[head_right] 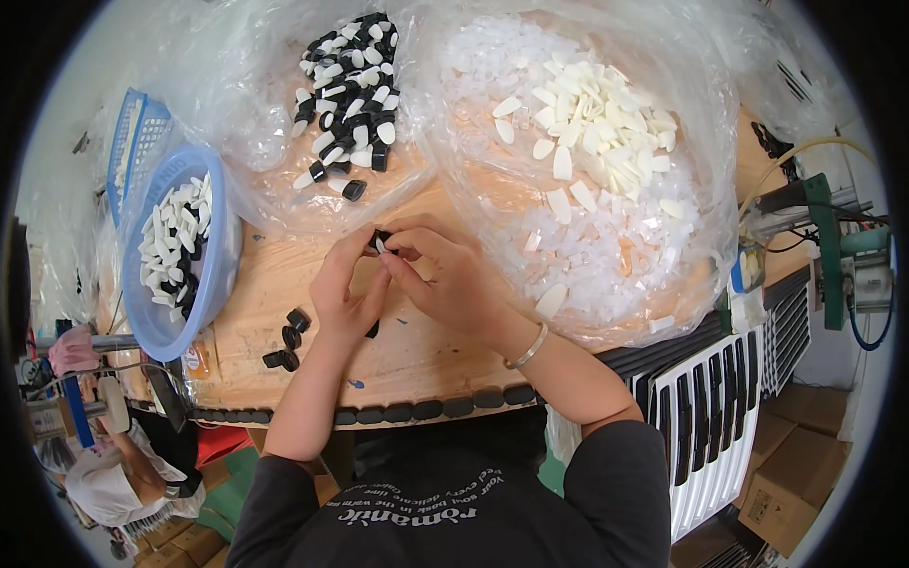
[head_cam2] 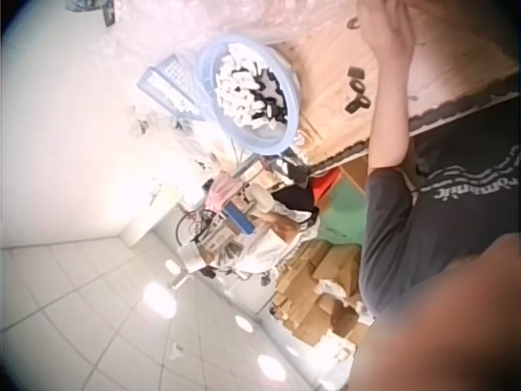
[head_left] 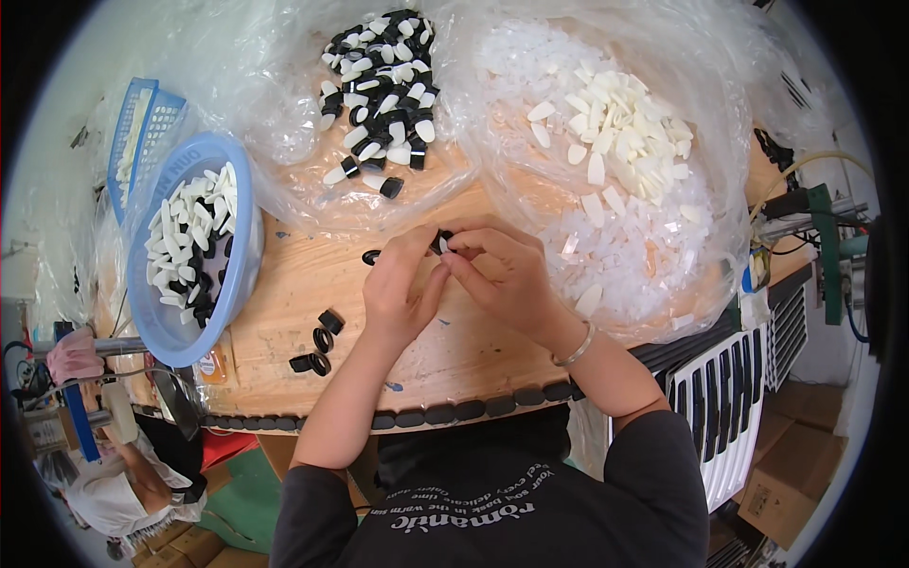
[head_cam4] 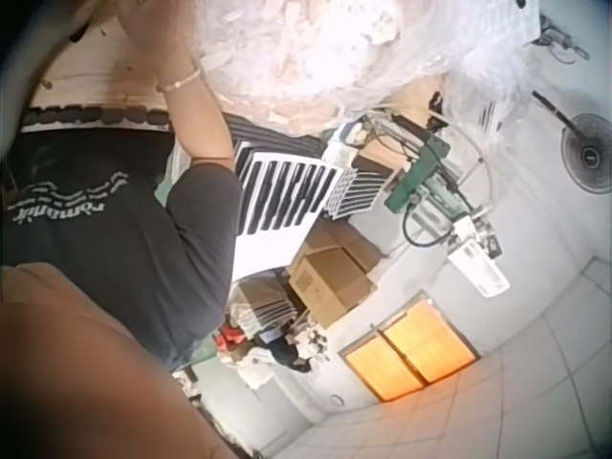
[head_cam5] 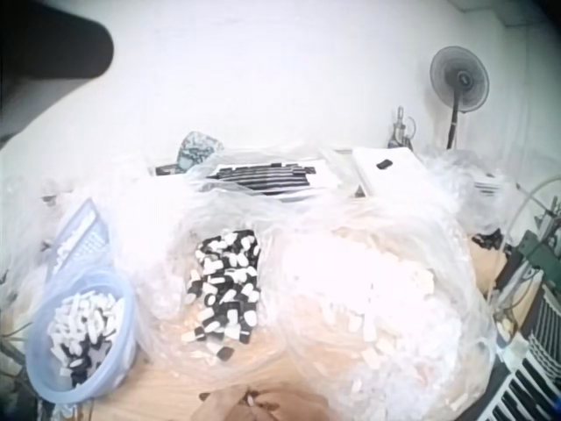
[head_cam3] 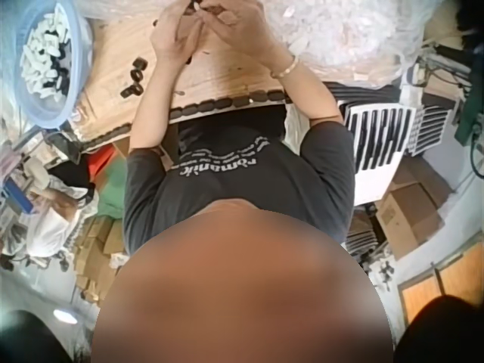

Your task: Assembling small white plastic caps onto black plastic bases, which are components for keyboard keys.

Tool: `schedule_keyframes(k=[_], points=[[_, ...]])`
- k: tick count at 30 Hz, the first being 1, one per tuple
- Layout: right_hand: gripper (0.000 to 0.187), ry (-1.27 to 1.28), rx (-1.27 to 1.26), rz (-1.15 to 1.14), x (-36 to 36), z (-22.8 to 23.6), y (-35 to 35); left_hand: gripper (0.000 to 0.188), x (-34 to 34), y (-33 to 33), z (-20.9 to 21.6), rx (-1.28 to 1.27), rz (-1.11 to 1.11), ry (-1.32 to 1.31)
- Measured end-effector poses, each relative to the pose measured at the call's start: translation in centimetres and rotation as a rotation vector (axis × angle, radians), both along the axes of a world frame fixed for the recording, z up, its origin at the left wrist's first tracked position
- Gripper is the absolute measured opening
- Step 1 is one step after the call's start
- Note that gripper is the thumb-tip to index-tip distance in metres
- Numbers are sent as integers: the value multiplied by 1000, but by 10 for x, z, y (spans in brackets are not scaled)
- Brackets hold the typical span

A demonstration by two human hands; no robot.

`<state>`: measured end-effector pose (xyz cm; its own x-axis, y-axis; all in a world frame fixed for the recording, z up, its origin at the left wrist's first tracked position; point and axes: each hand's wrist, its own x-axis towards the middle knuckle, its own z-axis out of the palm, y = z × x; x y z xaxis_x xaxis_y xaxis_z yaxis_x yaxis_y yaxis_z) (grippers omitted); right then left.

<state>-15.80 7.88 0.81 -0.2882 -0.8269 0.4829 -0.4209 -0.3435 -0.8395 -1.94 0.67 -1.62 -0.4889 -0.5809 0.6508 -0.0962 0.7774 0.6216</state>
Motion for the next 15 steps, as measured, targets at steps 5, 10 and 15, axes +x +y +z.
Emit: schedule_keyframes(k=[5, 10, 15], points=[[9, -35, -12, 46, -3, -2, -2, 43, 1, -6, 5, -88, -8, 13], [5, 41, 68, 21, 1, 5, 4, 45, 2, -8, 4, -182, -61, 26], [7, 6, 102, -46, 3, 0, 4, 45, 1, -8, 3, -173, -74, 70]])
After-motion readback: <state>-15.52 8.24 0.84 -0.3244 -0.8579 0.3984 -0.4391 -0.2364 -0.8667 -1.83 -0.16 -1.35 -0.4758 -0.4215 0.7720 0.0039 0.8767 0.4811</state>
